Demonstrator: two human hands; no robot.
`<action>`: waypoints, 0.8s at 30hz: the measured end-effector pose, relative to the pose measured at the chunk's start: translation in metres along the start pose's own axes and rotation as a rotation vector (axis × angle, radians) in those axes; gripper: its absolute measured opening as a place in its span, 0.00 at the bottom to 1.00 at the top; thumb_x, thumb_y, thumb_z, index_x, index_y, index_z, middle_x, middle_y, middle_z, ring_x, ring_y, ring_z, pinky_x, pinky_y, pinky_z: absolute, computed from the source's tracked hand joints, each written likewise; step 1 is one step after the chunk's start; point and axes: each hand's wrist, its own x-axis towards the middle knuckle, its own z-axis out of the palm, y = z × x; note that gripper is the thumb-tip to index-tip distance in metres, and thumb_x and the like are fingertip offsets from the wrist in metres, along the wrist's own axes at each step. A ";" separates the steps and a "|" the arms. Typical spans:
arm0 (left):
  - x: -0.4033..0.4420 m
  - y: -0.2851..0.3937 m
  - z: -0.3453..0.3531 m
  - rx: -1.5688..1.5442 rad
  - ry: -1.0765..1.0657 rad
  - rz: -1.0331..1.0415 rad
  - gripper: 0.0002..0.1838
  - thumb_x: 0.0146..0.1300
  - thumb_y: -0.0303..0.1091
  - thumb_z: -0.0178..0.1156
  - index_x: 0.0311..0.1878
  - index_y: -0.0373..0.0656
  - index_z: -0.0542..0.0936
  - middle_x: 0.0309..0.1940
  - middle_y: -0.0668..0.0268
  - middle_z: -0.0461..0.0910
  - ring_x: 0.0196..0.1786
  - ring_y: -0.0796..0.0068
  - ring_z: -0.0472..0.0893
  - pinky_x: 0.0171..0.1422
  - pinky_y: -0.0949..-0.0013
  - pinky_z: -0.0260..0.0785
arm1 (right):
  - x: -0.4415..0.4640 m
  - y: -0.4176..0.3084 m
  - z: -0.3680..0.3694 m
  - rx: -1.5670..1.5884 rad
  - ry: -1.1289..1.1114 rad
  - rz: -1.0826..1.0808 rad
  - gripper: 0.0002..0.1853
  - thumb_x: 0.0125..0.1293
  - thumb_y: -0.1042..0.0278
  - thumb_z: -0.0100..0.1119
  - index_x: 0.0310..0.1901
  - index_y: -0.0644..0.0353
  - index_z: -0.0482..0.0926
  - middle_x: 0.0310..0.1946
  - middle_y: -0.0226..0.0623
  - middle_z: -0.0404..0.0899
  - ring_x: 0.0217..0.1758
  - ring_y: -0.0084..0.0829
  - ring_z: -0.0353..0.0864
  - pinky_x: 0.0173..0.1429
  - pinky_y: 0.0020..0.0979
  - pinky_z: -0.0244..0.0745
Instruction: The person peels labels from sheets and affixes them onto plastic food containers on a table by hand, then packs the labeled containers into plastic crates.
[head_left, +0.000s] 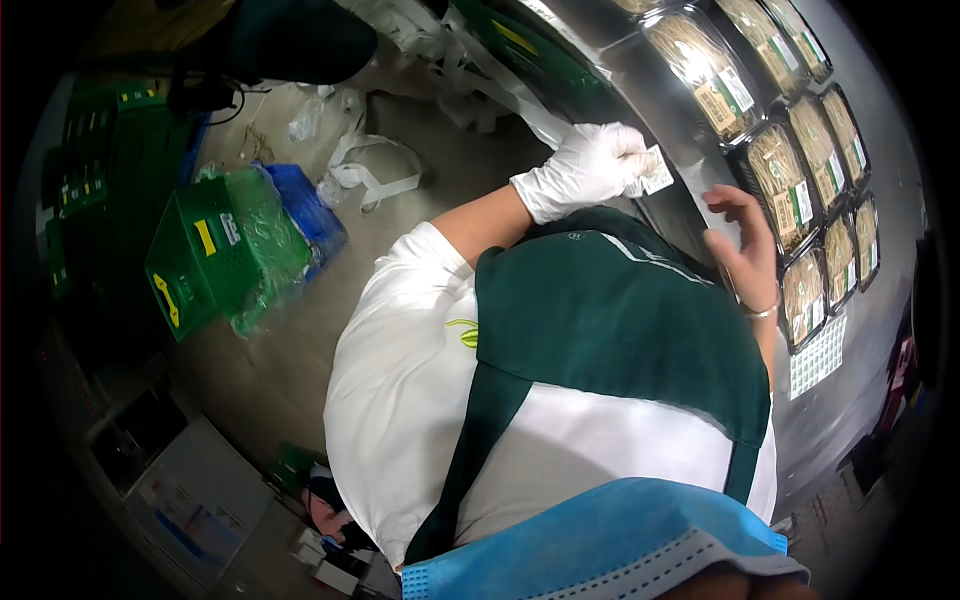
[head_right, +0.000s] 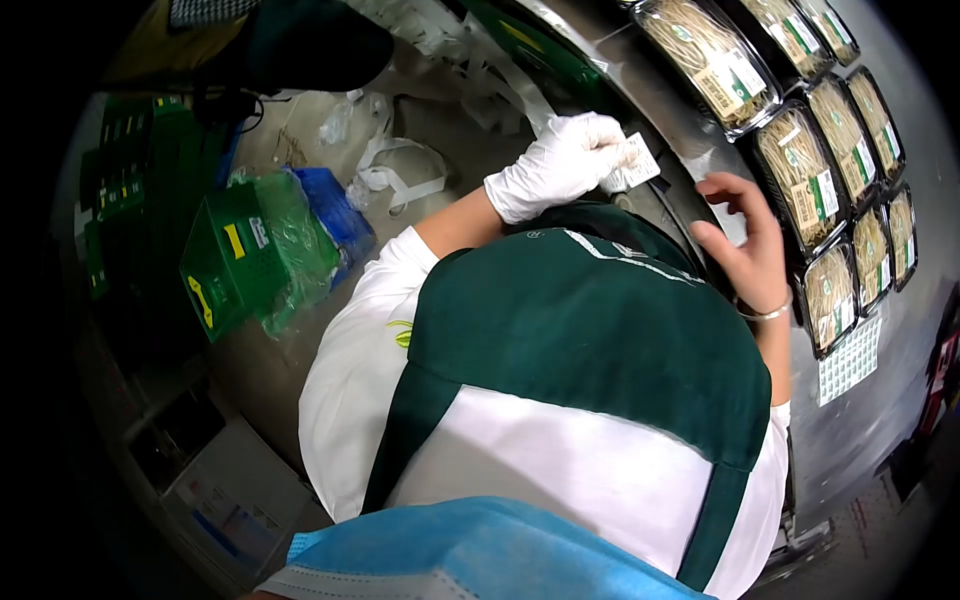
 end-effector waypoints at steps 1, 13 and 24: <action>-0.008 -0.004 -0.001 -0.087 -0.049 -0.095 0.09 0.54 0.32 0.58 0.25 0.36 0.74 0.20 0.65 0.71 0.25 0.78 0.71 0.30 0.72 0.64 | 0.004 0.003 0.008 -0.038 -0.039 -0.032 0.23 0.48 0.70 0.61 0.47 0.63 0.69 0.41 0.32 0.74 0.42 0.24 0.70 0.48 0.24 0.61; -0.072 -0.027 -0.023 -0.123 -0.022 0.102 0.05 0.54 0.30 0.55 0.29 0.39 0.77 0.22 0.62 0.76 0.28 0.72 0.76 0.35 0.72 0.67 | 0.099 0.063 0.097 0.123 -0.206 -0.009 0.10 0.56 0.77 0.47 0.40 0.63 0.74 0.35 0.32 0.76 0.41 0.22 0.74 0.47 0.23 0.68; -0.107 -0.054 -0.030 0.055 0.040 0.176 0.04 0.53 0.28 0.55 0.27 0.40 0.78 0.21 0.64 0.77 0.25 0.71 0.78 0.30 0.72 0.70 | 0.164 0.041 0.247 -0.912 -0.870 0.138 0.26 0.47 0.44 0.56 0.36 0.62 0.79 0.38 0.43 0.77 0.43 0.40 0.76 0.47 0.34 0.71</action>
